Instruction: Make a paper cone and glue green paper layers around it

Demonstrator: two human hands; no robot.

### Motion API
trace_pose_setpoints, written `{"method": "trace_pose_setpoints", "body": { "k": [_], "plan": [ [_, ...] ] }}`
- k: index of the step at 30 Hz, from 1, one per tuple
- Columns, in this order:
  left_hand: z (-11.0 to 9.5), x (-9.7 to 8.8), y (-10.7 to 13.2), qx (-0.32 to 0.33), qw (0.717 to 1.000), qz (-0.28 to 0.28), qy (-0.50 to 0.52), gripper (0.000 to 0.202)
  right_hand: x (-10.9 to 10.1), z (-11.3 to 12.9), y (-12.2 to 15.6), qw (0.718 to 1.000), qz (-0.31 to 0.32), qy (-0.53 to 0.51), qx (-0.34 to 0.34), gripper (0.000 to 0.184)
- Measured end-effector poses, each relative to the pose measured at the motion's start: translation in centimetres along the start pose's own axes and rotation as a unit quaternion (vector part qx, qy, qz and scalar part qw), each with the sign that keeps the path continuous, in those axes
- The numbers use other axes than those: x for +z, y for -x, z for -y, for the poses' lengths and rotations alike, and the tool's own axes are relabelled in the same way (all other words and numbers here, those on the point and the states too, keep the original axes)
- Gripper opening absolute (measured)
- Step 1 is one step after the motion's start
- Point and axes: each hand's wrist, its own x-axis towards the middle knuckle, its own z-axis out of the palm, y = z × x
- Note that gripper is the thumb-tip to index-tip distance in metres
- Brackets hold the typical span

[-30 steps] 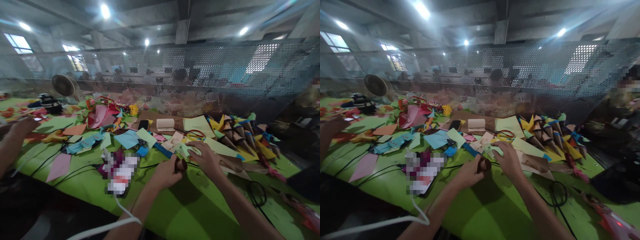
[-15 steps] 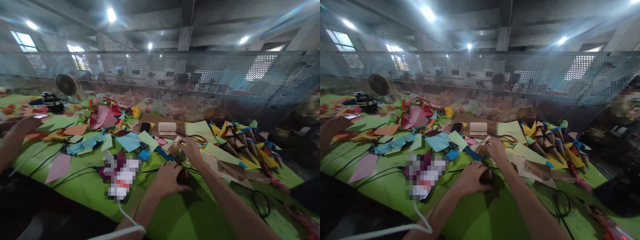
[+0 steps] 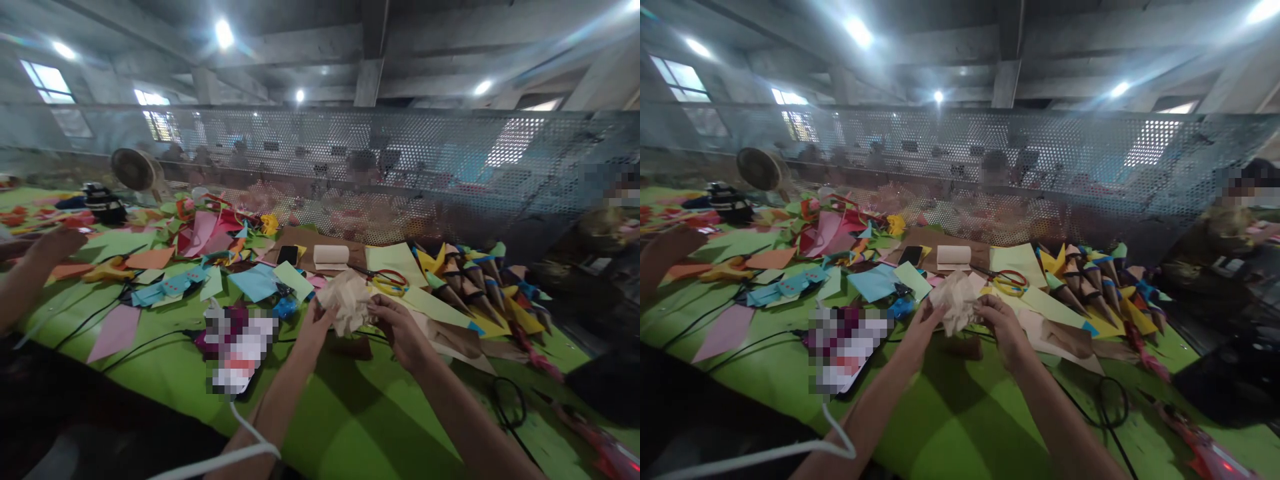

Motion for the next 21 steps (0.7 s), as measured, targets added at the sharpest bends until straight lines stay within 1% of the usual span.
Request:
{"method": "trace_pose_setpoints", "body": {
  "k": [2,4,6,10,12,14,16,19,21],
  "plan": [
    [-0.3,-0.1,0.0,-0.028,0.999,0.000,0.030,0.059,-0.2,0.0,0.4,0.999,0.007,-0.030,0.008,0.023],
    [-0.7,-0.1,0.1,-0.046,0.999,0.007,0.025,0.058,-0.4,-0.1,0.5,0.999,0.012,-0.050,0.015,0.024],
    [-0.9,-0.1,0.2,-0.050,0.999,0.007,0.008,0.055,-0.6,-0.2,0.5,0.998,0.010,-0.060,0.017,0.023],
    [-0.9,0.1,0.2,-0.020,0.999,-0.002,-0.031,0.044,-0.6,0.0,0.5,0.998,0.005,-0.060,0.021,0.025],
    [-0.9,0.3,0.2,-0.003,0.999,0.002,-0.051,0.037,-0.5,0.1,0.5,0.998,0.011,-0.056,0.031,0.031],
    [-1.0,0.4,0.4,0.000,0.998,0.005,-0.058,0.032,-0.4,0.0,0.5,0.998,0.015,-0.055,0.039,0.036],
    [-1.3,0.5,0.7,-0.008,0.998,0.008,-0.055,0.027,-0.5,-0.1,0.4,0.997,0.010,-0.058,0.043,0.032],
    [-2.1,0.6,1.1,-0.021,0.998,0.034,-0.054,0.014,-0.9,-0.4,0.2,0.997,-0.017,-0.067,0.044,0.019],
    [-2.5,0.5,1.4,-0.027,0.997,0.051,-0.042,0.011,-1.2,-0.5,0.1,0.996,-0.036,-0.076,0.044,0.013]
  ]
}}
